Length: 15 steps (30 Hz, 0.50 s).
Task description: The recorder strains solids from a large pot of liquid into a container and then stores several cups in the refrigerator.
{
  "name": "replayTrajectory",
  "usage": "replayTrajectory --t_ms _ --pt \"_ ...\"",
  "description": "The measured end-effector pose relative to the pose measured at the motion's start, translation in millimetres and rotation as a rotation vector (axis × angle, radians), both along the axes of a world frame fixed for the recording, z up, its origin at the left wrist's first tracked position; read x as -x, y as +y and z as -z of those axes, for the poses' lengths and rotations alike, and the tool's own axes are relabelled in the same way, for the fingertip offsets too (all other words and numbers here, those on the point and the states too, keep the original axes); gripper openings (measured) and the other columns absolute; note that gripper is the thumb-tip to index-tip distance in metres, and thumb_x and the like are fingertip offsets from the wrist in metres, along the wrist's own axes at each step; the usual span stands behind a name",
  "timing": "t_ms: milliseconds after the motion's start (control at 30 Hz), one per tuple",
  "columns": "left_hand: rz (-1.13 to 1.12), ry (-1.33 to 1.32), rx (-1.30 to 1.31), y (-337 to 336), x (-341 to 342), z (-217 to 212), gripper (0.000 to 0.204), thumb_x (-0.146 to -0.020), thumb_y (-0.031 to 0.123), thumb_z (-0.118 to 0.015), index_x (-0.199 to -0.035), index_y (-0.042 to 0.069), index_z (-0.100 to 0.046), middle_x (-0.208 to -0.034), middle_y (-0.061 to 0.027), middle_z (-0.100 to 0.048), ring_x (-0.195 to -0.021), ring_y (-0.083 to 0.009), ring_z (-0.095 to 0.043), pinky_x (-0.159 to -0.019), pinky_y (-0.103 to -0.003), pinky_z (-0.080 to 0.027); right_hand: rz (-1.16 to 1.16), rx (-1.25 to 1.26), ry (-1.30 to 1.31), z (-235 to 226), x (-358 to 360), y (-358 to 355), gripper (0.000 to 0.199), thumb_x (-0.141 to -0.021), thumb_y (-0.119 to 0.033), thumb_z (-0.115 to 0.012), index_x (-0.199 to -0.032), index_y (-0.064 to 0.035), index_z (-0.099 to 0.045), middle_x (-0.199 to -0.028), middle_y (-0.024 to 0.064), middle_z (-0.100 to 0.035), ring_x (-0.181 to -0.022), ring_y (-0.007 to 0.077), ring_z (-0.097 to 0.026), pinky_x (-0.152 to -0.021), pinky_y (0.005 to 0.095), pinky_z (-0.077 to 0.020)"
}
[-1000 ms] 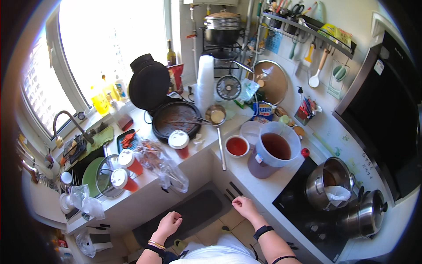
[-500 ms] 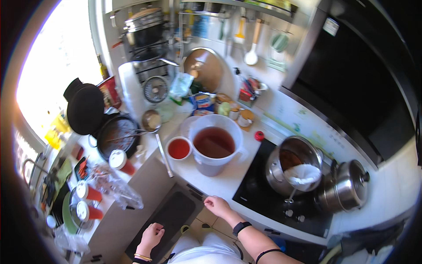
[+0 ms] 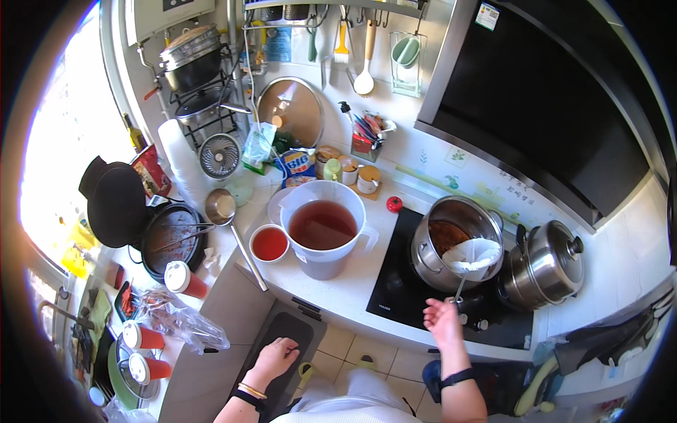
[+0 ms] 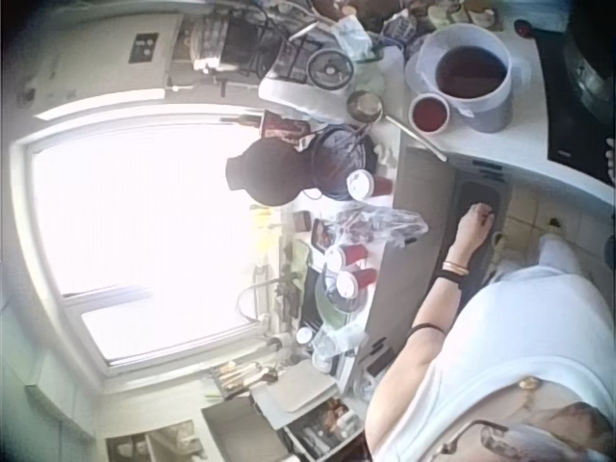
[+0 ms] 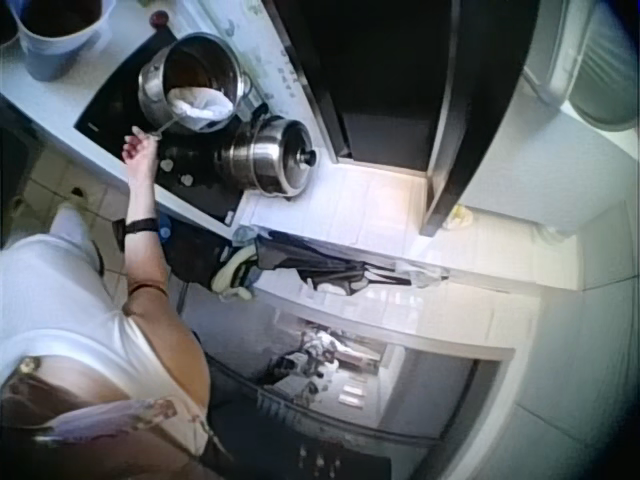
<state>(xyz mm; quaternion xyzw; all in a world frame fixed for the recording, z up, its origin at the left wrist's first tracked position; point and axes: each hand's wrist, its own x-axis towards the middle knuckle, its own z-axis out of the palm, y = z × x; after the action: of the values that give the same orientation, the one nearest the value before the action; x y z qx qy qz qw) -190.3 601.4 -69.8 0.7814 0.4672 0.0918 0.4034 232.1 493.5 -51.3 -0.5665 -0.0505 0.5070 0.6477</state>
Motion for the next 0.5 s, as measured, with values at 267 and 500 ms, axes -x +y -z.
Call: replayTrajectory --t_ms 267,500 --pt "-0.079 0.096 -0.009 -42 -33 -8 0.026 -0.085 0.025 -0.061 -0.102 0.005 -0.063 -0.098 -0.0135 -0.064 -0.088 -0.0276 -0.065 -0.078 -0.036 -0.052 -0.136 -0.399 0.48 -70 -28 37 0.046 -0.092 -0.051 -0.049 -0.098 -0.0082 -0.066 -0.079 0.0074 -0.066 -0.064 0.0149 -0.056 -0.056 0.0273 -0.0424" --pt "-0.165 0.105 0.069 -106 -110 -12 0.028 -0.086 0.025 -0.06 -0.105 0.005 -0.062 -0.1 -0.0143 -0.063 -0.092 -0.0285 -0.064 -0.08 -0.036 -0.051 -0.054 -0.342 0.225 -59 -29 26 0.036 -0.095 -0.039 -0.049 -0.069 -0.0144 -0.044 -0.057 0.0043 -0.051 -0.047 0.0141 -0.047 -0.042 0.0248 -0.0339"
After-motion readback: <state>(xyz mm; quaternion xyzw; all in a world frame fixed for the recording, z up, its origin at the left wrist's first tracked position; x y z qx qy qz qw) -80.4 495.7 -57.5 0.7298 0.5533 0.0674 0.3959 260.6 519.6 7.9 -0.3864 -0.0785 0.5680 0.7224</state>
